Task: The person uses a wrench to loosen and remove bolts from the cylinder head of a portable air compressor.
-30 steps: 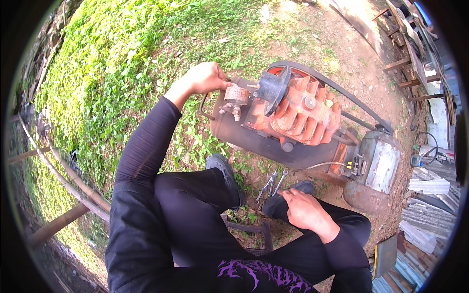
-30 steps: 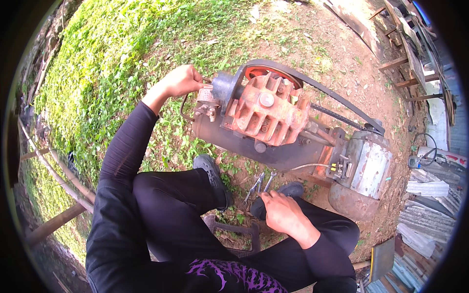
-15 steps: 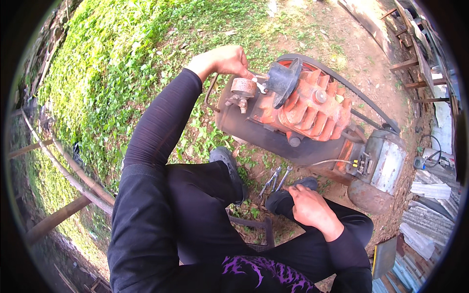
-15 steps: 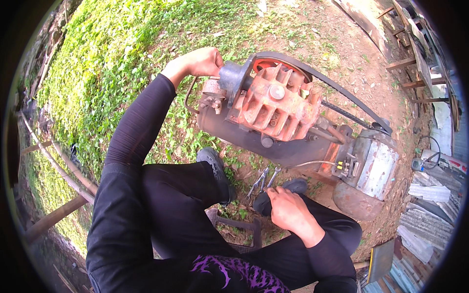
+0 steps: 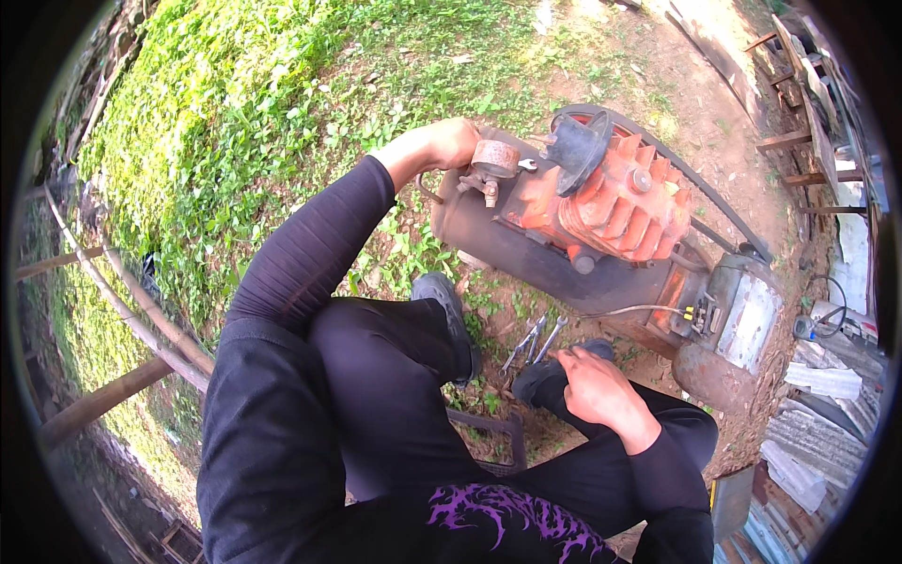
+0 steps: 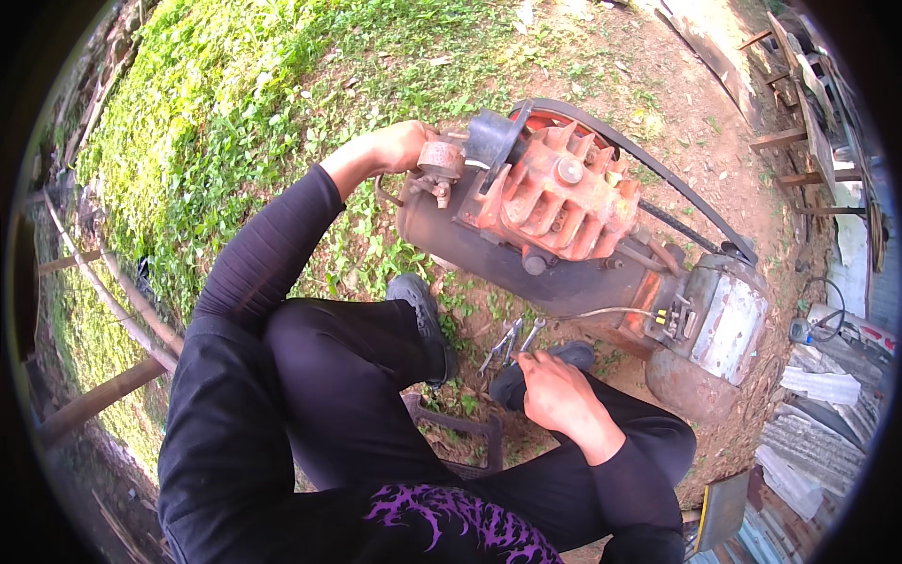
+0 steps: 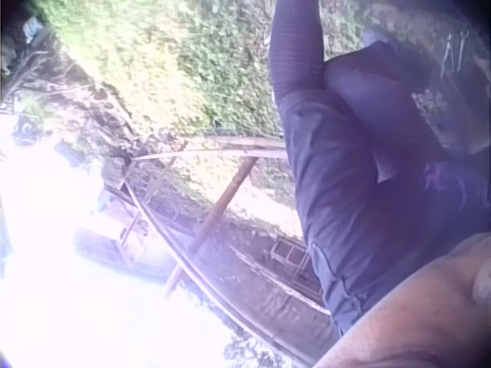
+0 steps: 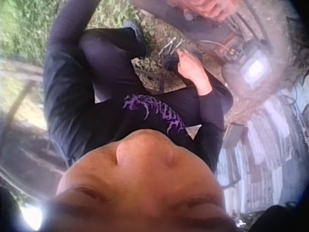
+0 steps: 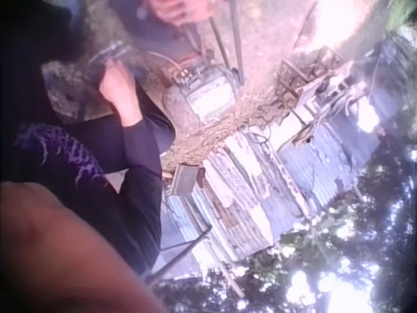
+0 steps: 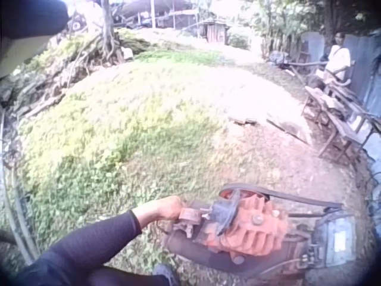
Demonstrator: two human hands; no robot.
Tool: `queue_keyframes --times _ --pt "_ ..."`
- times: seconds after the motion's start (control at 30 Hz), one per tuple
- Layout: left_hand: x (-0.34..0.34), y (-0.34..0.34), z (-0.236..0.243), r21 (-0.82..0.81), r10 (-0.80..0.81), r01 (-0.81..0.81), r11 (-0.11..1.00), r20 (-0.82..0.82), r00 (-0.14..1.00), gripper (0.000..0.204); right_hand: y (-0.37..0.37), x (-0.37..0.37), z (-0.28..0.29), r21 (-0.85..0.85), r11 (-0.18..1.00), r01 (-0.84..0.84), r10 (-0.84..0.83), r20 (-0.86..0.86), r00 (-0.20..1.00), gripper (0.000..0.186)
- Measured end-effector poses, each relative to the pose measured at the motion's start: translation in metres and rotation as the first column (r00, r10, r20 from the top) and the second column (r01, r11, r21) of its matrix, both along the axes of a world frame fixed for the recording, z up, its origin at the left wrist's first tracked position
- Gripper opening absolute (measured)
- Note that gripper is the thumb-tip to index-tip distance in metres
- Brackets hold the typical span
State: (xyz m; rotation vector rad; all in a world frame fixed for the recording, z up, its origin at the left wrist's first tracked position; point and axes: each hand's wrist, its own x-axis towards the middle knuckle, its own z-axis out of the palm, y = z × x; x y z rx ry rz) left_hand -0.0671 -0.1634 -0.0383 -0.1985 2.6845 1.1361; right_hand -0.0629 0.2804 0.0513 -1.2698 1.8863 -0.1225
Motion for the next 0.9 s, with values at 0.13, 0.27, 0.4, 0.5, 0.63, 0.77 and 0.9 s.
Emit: queue_keyframes --times 0.13,0.27,0.4,0.5,0.63,0.77,0.9 --pt "-0.004 0.002 0.036 0.209 0.251 -0.300 0.931 0.232 0.940 0.039 -0.001 0.002 0.005 0.005 1.000 0.015 -0.015 0.000 1.000 0.049" --pt "-0.003 -0.009 0.062 -0.147 0.213 -0.200 0.969 0.085 0.973 0.043 -0.008 0.008 0.021 0.043 0.998 0.051 -0.053 0.053 0.997 0.052" --pt "-0.015 0.003 0.058 -0.133 -0.031 0.046 0.990 0.115 0.993 0.035 -0.010 0.009 0.026 0.018 0.998 0.060 -0.061 0.086 0.994 0.053" --pt "-0.025 0.000 0.059 -0.182 -0.041 0.063 0.981 0.123 0.992 0.035 -0.008 0.011 0.028 0.006 0.999 0.048 -0.049 0.052 0.997 0.055" --pt "-0.034 0.008 0.064 -0.240 -0.078 0.096 0.966 0.087 0.993 0.035 -0.007 0.010 0.026 -0.057 0.998 0.016 -0.015 0.006 1.000 0.050" --pt "-0.021 -0.006 0.000 -0.265 -0.233 0.209 0.941 -0.065 0.970 0.023 -0.009 0.011 0.008 -0.099 0.995 0.008 0.003 0.108 0.994 0.052" --pt "0.002 0.031 0.018 0.210 0.178 -0.209 0.955 0.157 0.971 0.028 -0.036 -0.001 0.003 -0.023 0.999 0.034 -0.028 0.220 0.975 0.054"
